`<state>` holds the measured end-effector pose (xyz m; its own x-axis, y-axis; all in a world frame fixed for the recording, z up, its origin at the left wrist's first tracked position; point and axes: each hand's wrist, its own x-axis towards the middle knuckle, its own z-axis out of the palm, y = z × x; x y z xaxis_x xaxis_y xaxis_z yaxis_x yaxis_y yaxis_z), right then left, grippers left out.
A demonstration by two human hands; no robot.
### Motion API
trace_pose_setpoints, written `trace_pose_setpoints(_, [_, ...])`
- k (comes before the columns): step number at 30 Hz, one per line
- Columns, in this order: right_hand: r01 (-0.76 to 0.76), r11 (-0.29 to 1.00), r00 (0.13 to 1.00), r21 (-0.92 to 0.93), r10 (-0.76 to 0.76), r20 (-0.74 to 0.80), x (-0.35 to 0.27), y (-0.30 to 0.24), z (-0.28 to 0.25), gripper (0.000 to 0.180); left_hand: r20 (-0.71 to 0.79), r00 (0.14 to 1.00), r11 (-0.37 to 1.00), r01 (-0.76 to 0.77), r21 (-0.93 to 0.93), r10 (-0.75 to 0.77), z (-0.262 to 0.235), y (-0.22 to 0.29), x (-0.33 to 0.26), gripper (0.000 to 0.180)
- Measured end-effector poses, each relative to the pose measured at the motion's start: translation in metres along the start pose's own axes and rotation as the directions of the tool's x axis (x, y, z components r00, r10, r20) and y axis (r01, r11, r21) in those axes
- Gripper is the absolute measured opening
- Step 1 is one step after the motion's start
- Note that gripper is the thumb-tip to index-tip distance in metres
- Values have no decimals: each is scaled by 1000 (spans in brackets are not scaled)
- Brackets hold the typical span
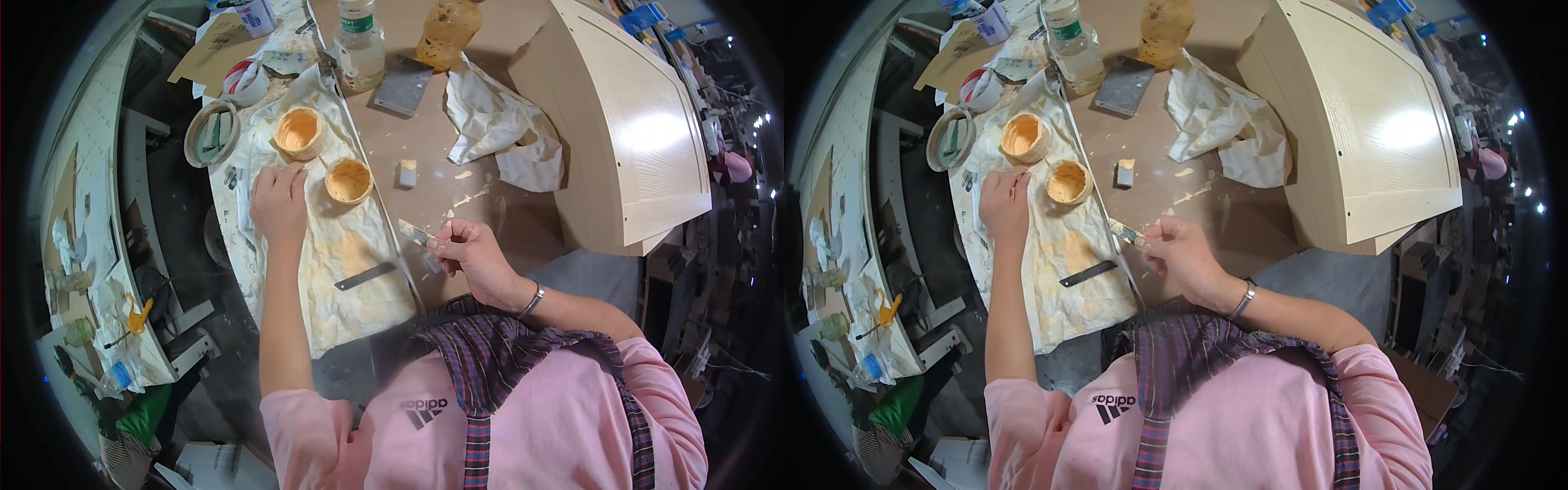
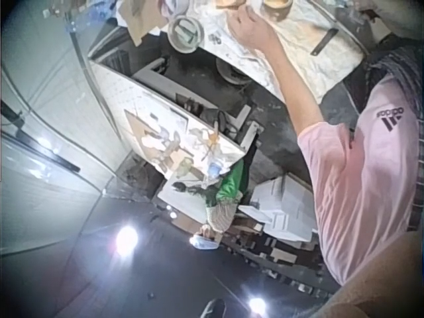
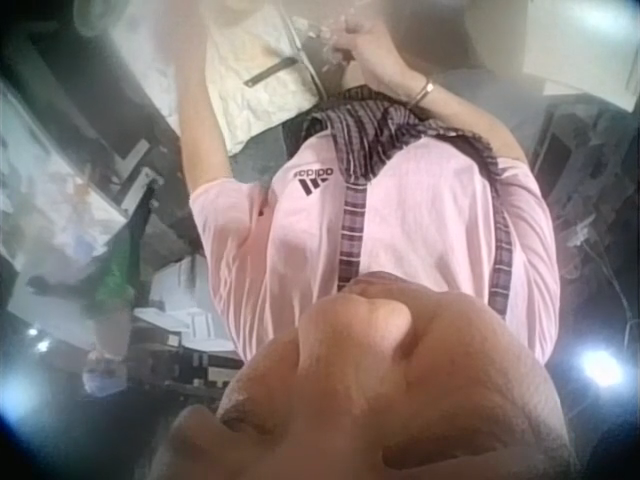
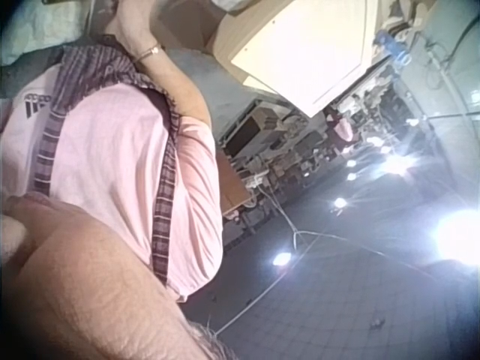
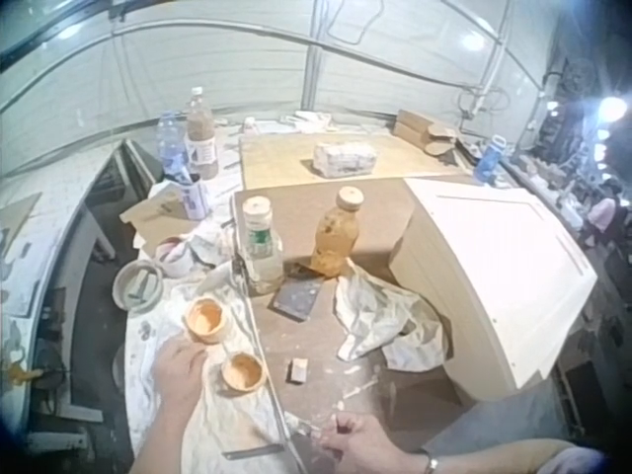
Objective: The person mixes a light-colored paste in a cup using a scraper, applies the paste into the grooves and joints of a wooden panel, and wipes the excess with a cloth. They use a sanding block to smooth the edges and surface of the panel before wiping it again.
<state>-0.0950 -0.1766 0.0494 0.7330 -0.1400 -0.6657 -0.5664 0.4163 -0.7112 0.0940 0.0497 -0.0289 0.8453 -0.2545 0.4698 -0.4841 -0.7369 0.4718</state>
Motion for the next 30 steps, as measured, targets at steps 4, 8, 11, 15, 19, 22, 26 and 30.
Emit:
trace_pose_setpoints(4, [-6,1000,1000,21,7,-14,4,2,-1,10,5,993,969,-113,-220,117,-18,46,2,13])
trace_pose_setpoints(8, [-9,1000,1000,-14,9,0,5,3,3,13,195,974,986,-93,-136,119,-24,60,2,18])
trace_pose_setpoints(11, [15,1000,1000,-6,-15,16,5,2,2,13,249,967,982,-1,-189,49,-21,56,-1,21])
trace_pose_setpoints(15, [-20,1000,1000,6,20,-20,1,-1,1,10,279,960,965,69,-253,4,-20,55,-4,24])
trace_pose_setpoints(19, [-4,1000,1000,6,4,0,1,0,0,12,421,887,735,413,-538,-190,-24,53,-5,25])
trace_pose_setpoints(22, [22,998,1000,66,-23,17,2,-2,-2,12,572,756,446,651,-614,-318,-38,64,-4,21])
trace_pose_setpoints(26, [-1,984,999,176,-9,53,0,-19,9,9,556,758,325,650,-687,-342,-49,87,-26,8])
trace_pose_setpoints(30, [-8,972,998,235,-7,63,6,-15,6,6,572,743,274,664,-696,-347,-51,125,-44,10])
